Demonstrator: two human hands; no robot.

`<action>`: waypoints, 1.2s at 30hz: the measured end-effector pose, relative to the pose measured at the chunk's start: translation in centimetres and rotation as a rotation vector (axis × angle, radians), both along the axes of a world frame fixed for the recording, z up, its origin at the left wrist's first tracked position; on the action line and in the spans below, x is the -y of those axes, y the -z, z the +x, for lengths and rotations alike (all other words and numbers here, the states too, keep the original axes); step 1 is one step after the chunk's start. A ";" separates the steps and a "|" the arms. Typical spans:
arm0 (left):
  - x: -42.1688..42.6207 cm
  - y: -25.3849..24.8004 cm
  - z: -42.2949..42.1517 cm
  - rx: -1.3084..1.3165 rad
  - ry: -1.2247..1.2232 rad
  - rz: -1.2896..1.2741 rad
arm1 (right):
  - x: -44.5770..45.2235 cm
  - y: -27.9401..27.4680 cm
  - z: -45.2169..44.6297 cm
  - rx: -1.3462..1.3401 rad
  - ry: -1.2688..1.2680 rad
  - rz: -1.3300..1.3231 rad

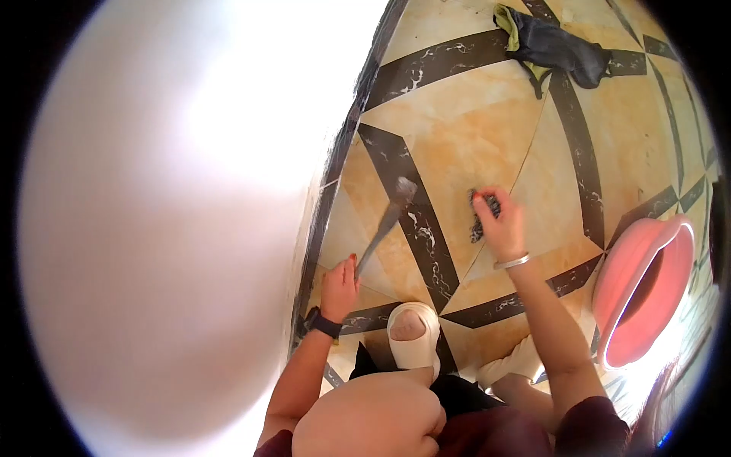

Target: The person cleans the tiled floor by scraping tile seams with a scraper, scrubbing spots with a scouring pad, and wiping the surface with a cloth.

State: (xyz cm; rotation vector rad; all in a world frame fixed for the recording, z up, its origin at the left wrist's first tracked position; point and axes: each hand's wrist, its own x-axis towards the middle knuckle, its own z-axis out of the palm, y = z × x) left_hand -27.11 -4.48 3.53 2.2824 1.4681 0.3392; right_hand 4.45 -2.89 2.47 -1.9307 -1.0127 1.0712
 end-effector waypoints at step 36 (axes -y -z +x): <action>-5.6 -3.7 4.0 0.555 -0.820 -1.454 | -4.3 0.7 -15.9 -0.301 -0.034 -0.169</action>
